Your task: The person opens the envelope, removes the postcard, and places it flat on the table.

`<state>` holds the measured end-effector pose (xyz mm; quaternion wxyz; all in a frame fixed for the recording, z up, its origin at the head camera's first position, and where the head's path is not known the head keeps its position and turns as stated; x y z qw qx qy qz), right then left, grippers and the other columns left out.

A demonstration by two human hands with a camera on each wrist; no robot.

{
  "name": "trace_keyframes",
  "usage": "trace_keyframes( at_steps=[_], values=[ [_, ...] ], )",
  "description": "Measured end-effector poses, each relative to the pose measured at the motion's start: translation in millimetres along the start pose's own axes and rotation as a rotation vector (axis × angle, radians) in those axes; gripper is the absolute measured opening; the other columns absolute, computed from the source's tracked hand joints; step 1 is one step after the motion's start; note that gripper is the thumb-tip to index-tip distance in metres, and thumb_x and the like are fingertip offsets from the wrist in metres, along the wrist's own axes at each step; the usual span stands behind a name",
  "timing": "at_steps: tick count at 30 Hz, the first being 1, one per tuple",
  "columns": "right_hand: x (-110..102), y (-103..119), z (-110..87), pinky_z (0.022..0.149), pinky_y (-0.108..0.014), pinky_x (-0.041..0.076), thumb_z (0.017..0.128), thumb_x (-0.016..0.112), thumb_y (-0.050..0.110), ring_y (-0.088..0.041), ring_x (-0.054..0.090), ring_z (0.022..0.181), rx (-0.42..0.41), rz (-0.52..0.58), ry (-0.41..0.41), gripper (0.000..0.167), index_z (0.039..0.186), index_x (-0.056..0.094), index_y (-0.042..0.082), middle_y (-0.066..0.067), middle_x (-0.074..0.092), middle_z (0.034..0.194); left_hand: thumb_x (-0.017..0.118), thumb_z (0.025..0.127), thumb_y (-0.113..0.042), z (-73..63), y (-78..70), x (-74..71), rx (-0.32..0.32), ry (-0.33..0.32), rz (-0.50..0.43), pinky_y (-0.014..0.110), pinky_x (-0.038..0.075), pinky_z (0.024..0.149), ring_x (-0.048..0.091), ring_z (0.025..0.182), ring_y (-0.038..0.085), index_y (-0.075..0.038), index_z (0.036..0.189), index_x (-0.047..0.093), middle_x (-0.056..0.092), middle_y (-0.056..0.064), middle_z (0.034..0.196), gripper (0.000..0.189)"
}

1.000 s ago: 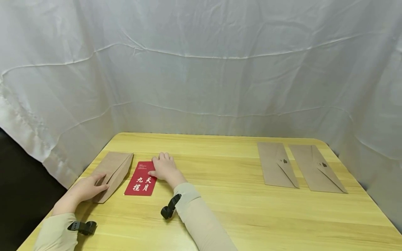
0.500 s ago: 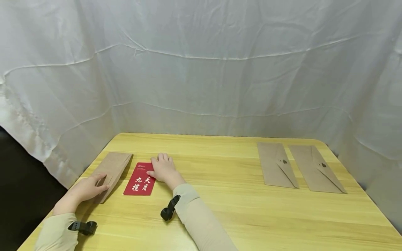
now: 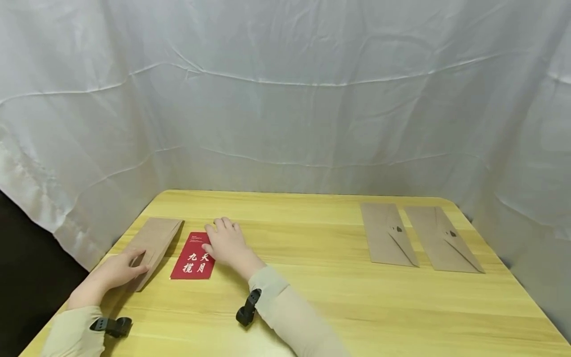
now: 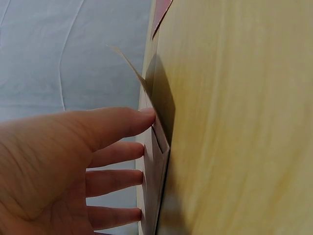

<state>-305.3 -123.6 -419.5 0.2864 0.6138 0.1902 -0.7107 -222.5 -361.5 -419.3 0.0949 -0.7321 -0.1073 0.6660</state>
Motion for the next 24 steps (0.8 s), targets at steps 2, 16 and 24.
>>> trace_keyframes(
  at_steps=[2,16,24],
  values=[
    [-5,0,-5.3,0.111,-0.046,0.038,0.098,0.05,0.049,-0.023,0.038,0.14,-0.018,-0.01,-0.017,0.056,0.146,0.042,0.023,-0.004,0.044,0.147,0.064,0.092,-0.028,0.3,0.8,-0.3,-0.004,-0.002,0.001,0.065,0.039,0.1,0.042,0.124,0.059,0.015,0.137,0.042,0.044,0.041,0.136,0.067],
    [-46,-41,-60.9,0.104,-0.043,0.043,0.098,0.053,0.041,-0.022,0.048,0.131,-0.132,-0.088,-0.147,0.044,0.136,0.054,0.02,-0.003,0.054,0.136,0.067,0.089,-0.021,3.6,-6.2,-3.8,0.042,-0.063,0.0,0.064,0.043,0.096,0.048,0.119,0.057,0.013,0.134,0.047,0.051,0.039,0.13,0.06],
    [-62,-82,-93.9,0.101,-0.048,0.045,0.097,0.058,0.036,-0.027,0.051,0.127,-0.119,-0.089,-0.22,0.04,0.131,0.058,0.016,-0.008,0.057,0.133,0.056,0.095,-0.026,1.6,-35.7,-21.3,0.058,-0.315,0.052,0.062,0.05,0.08,0.063,0.1,0.051,-0.001,0.128,0.059,0.064,0.032,0.116,0.041]
  ],
)
Point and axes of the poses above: each hand's wrist, its own z-axis towards the middle knuckle, its own x-axis out of the palm, y = z × x, the point moved 5 cm from there along z, towards the middle knuckle
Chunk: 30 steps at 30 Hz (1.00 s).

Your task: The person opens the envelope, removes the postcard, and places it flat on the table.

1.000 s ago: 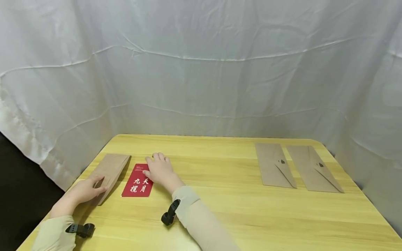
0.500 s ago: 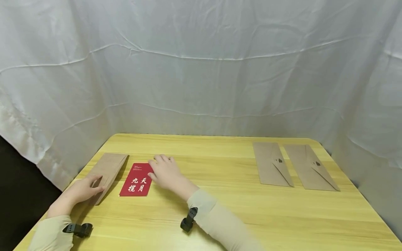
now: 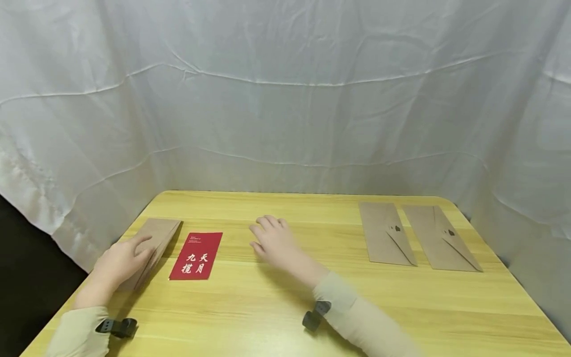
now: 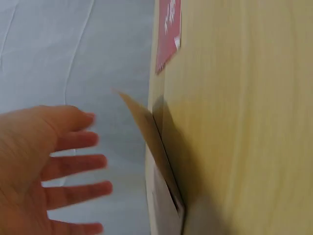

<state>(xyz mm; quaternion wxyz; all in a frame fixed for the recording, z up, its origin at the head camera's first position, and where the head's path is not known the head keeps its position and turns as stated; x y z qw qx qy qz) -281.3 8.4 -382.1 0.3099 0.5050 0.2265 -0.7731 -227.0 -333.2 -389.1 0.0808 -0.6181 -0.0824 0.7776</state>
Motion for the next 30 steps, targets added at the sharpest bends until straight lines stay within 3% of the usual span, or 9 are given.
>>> trace_keyframes(
  at_steps=[6,10,13,16,23,30],
  values=[
    [-9,-24,-21.5,0.1,-0.049,0.045,0.096,0.061,0.036,-0.029,0.052,0.126,0.039,-0.008,-0.015,0.039,0.129,0.06,0.015,-0.009,0.058,0.132,0.059,0.095,-0.027,2.6,-33.0,-10.1,0.085,-0.226,0.008,0.059,0.051,0.08,0.066,0.099,0.044,-0.008,0.116,0.068,0.071,0.02,0.111,0.029],
    [-13,-33,-35.8,0.099,-0.051,0.046,0.094,0.064,0.034,-0.031,0.053,0.125,0.046,0.009,-0.039,0.038,0.126,0.061,0.013,-0.011,0.059,0.129,0.066,0.091,-0.024,2.4,-56.4,-11.1,0.207,-0.375,0.018,0.051,0.055,0.072,0.07,0.083,0.034,-0.01,0.104,0.072,0.075,0.012,0.095,0.02],
    [-15,-39,-47.2,0.097,-0.052,0.047,0.093,0.066,0.033,-0.032,0.054,0.123,0.044,0.007,-0.056,0.038,0.125,0.062,0.013,-0.011,0.06,0.127,0.071,0.086,-0.022,-0.1,-74.1,-8.5,0.289,-0.435,0.023,0.044,0.054,0.061,0.067,0.068,0.027,-0.009,0.097,0.073,0.075,0.009,0.084,0.017],
    [-18,-45,-58.5,0.096,-0.054,0.047,0.091,0.067,0.032,-0.033,0.055,0.122,0.05,-0.004,-0.068,0.038,0.124,0.062,0.012,-0.012,0.06,0.126,0.074,0.083,-0.021,-2.9,-91.7,-4.7,0.357,-0.448,0.012,0.042,0.054,0.061,0.067,0.067,0.025,-0.009,0.093,0.073,0.074,0.007,0.081,0.016],
    [-23,-63,-84.4,0.097,-0.055,0.047,0.09,0.068,0.032,-0.034,0.055,0.122,0.093,-0.029,-0.073,0.04,0.124,0.063,0.011,-0.013,0.061,0.127,0.073,0.083,-0.025,-6.7,-129.4,6.2,0.513,-0.485,0.023,0.043,0.057,0.074,0.072,0.078,0.024,-0.013,0.088,0.073,0.075,0.004,0.083,0.013],
    [-35,-86,-112.0,0.097,-0.058,0.046,0.09,0.068,0.032,-0.036,0.054,0.122,0.168,-0.021,-0.055,0.042,0.126,0.062,0.009,-0.016,0.059,0.129,0.069,0.088,-0.031,-5.5,-166.1,15.7,0.576,-0.398,0.014,0.044,0.056,0.083,0.072,0.087,0.022,-0.017,0.096,0.073,0.076,-0.001,0.091,0.016]
  ],
)
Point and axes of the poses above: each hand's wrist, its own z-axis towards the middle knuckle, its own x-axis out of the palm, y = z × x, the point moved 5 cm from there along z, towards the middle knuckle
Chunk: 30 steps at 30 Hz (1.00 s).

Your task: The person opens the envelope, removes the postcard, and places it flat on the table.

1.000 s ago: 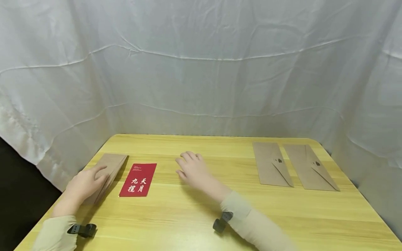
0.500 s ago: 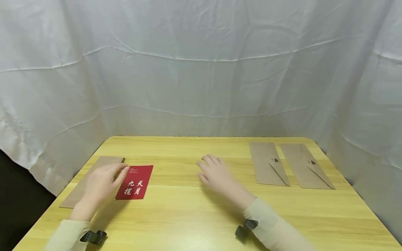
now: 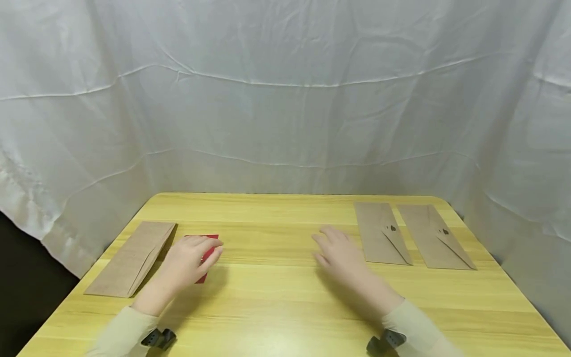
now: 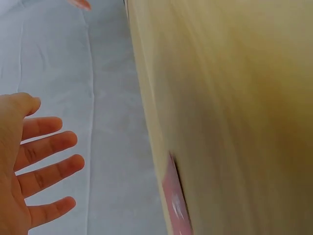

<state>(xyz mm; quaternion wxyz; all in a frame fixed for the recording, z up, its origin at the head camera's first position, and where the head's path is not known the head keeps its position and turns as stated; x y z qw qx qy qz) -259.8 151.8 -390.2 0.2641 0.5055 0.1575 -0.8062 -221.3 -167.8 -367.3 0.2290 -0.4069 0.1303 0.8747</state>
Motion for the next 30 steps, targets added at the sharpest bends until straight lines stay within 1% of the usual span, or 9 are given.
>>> trace_keyframes(
  at_steps=[4,6,10,13,15,19,22,26,30],
  values=[
    [-8,-17,-14.6,0.092,-0.059,0.048,0.09,0.068,0.028,-0.037,0.057,0.118,0.05,0.007,0.005,0.042,0.126,0.062,0.008,-0.017,0.059,0.127,0.07,0.088,-0.032,12.5,-17.3,5.0,0.026,0.033,-0.023,0.043,0.055,0.087,0.071,0.09,0.02,-0.018,0.098,0.074,0.076,-0.003,0.094,0.017],
    [-12,-26,-21.6,0.091,-0.059,0.047,0.09,0.068,0.025,-0.039,0.057,0.116,0.072,0.021,0.004,0.041,0.126,0.062,0.007,-0.019,0.059,0.127,0.071,0.087,-0.033,19.0,-24.9,7.4,0.041,0.037,-0.031,0.043,0.055,0.088,0.071,0.09,0.019,-0.019,0.098,0.074,0.076,-0.004,0.094,0.018],
    [-18,-43,-35.5,0.096,-0.061,0.043,0.09,0.067,0.022,-0.042,0.055,0.116,0.114,0.03,0.003,0.04,0.125,0.061,0.004,-0.021,0.059,0.126,0.071,0.087,-0.035,30.5,-37.8,13.5,0.074,0.046,-0.043,0.043,0.054,0.09,0.071,0.092,0.018,-0.021,0.099,0.073,0.075,-0.005,0.095,0.018],
    [-21,-56,-45.1,0.097,-0.062,0.041,0.09,0.067,0.023,-0.041,0.053,0.118,0.138,0.024,-0.001,0.04,0.125,0.061,0.005,-0.02,0.059,0.126,0.069,0.088,-0.036,37.5,-46.4,19.2,0.086,0.071,-0.058,0.043,0.053,0.092,0.07,0.095,0.018,-0.021,0.101,0.073,0.075,-0.006,0.098,0.02],
    [-23,-65,-49.5,0.097,-0.062,0.041,0.089,0.068,0.021,-0.041,0.054,0.117,0.134,0.028,-0.013,0.04,0.125,0.06,0.004,-0.019,0.059,0.125,0.067,0.09,-0.038,41.7,-51.8,23.5,0.087,0.101,-0.064,0.042,0.052,0.093,0.069,0.098,0.018,-0.022,0.104,0.072,0.075,-0.006,0.101,0.022],
    [-24,-86,-52.7,0.095,-0.061,0.043,0.086,0.072,0.018,-0.044,0.055,0.115,0.073,0.024,-0.028,0.043,0.124,0.061,0.0,-0.021,0.059,0.124,0.061,0.094,-0.041,51.5,-63.4,33.2,0.106,0.172,-0.06,0.042,0.05,0.099,0.067,0.107,0.017,-0.022,0.112,0.07,0.073,-0.007,0.11,0.028],
    [-22,-104,-54.4,0.098,-0.06,0.043,0.087,0.07,0.02,-0.045,0.053,0.121,0.06,0.0,0.019,0.047,0.127,0.06,-0.003,-0.023,0.059,0.13,0.058,0.096,-0.042,61.0,-73.6,40.4,0.139,0.215,-0.067,0.042,0.048,0.102,0.064,0.112,0.017,-0.022,0.115,0.069,0.071,-0.006,0.115,0.03],
    [-19,-127,-61.5,0.101,-0.062,0.04,0.092,0.066,0.026,-0.047,0.048,0.127,0.11,-0.009,0.123,0.053,0.134,0.054,-0.004,-0.027,0.053,0.137,0.056,0.097,-0.042,75.2,-89.5,49.7,0.193,0.25,-0.091,0.044,0.045,0.106,0.059,0.12,0.019,-0.022,0.119,0.067,0.068,-0.004,0.122,0.031],
    [-19,-145,-68.3,0.102,-0.063,0.038,0.094,0.063,0.032,-0.049,0.045,0.129,0.167,0.015,0.2,0.058,0.138,0.051,-0.004,-0.028,0.049,0.141,0.053,0.098,-0.044,88.3,-104.8,60.0,0.227,0.293,-0.105,0.048,0.041,0.11,0.052,0.131,0.021,-0.023,0.125,0.064,0.061,-0.001,0.135,0.036]
  ],
)
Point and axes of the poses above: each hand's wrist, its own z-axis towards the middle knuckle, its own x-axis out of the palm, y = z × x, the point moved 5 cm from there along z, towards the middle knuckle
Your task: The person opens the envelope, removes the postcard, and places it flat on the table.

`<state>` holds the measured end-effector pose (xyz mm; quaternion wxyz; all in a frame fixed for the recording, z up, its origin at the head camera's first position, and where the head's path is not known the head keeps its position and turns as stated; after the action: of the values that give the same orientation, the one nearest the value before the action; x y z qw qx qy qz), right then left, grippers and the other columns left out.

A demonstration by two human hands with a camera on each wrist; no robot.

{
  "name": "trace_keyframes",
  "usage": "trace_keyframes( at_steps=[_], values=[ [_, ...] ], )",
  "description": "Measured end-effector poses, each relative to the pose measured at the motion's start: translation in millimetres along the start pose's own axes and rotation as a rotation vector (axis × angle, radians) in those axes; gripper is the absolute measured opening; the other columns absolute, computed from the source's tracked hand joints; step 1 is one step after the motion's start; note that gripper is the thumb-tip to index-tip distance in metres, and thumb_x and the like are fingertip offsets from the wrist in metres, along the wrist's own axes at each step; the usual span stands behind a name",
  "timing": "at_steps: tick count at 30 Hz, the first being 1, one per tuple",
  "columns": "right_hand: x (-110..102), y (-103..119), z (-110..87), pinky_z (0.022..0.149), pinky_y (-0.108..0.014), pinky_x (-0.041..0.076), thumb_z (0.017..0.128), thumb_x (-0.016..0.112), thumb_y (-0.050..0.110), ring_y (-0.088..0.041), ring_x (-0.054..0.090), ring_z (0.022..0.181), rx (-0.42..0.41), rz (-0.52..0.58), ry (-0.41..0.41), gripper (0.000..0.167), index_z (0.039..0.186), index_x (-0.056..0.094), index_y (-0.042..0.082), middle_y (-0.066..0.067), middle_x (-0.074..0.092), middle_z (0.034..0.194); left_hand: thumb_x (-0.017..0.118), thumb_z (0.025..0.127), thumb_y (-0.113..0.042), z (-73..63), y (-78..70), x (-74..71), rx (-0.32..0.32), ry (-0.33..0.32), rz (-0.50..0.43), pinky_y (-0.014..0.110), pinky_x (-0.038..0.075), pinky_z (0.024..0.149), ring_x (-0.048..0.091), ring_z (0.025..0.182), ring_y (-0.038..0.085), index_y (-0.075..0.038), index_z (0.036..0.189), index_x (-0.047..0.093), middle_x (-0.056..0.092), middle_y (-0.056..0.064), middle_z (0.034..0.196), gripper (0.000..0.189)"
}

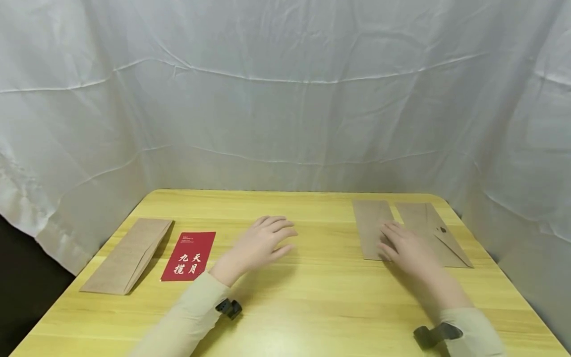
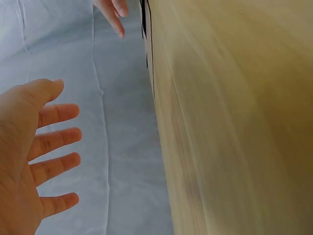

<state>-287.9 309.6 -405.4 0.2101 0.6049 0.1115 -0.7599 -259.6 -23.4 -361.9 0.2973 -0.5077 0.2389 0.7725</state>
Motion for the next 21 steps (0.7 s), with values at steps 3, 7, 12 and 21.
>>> trace_keyframes(
  at_steps=[3,7,12,21],
  values=[
    [-1,-8,-1.5,0.105,-0.065,0.034,0.095,0.061,0.036,-0.051,0.042,0.131,0.048,0.014,0.06,0.061,0.14,0.049,-0.003,-0.029,0.046,0.144,0.048,0.1,-0.048,14.2,-6.6,6.4,0.0,0.05,-0.009,0.05,0.036,0.114,0.045,0.138,0.021,-0.026,0.131,0.06,0.053,-0.001,0.145,0.04],
    [1,-15,-4.3,0.105,-0.068,0.031,0.097,0.057,0.04,-0.053,0.039,0.133,0.1,0.034,0.137,0.063,0.142,0.047,-0.002,-0.031,0.044,0.144,0.045,0.1,-0.05,32.3,-15.6,14.3,-0.017,0.129,-0.037,0.051,0.029,0.118,0.036,0.145,0.021,-0.028,0.138,0.054,0.043,-0.002,0.153,0.045],
    [5,-20,-8.2,0.103,-0.069,0.033,0.096,0.057,0.042,-0.055,0.039,0.131,0.119,0.069,0.204,0.064,0.14,0.048,-0.004,-0.033,0.043,0.143,0.043,0.1,-0.052,52.2,-29.3,25.7,-0.023,0.2,-0.065,0.051,0.027,0.119,0.029,0.148,0.021,-0.03,0.145,0.047,0.033,-0.003,0.159,0.05],
    [10,-22,-13.9,0.1,-0.065,0.039,0.096,0.057,0.042,-0.054,0.044,0.127,0.123,0.079,0.252,0.063,0.138,0.051,-0.004,-0.035,0.046,0.14,0.042,0.098,-0.057,79.0,-52.7,44.0,-0.03,0.276,-0.096,0.05,0.025,0.12,0.024,0.151,0.019,-0.035,0.149,0.039,0.027,-0.006,0.161,0.055]
  ],
)
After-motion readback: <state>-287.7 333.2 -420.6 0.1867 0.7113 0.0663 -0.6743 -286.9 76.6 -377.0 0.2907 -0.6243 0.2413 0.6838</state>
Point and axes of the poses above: each hand's wrist, its own z-axis towards the middle knuckle, its own x-axis out of the palm, y = z × x, the point moved 5 cm from there along z, towards the middle knuckle
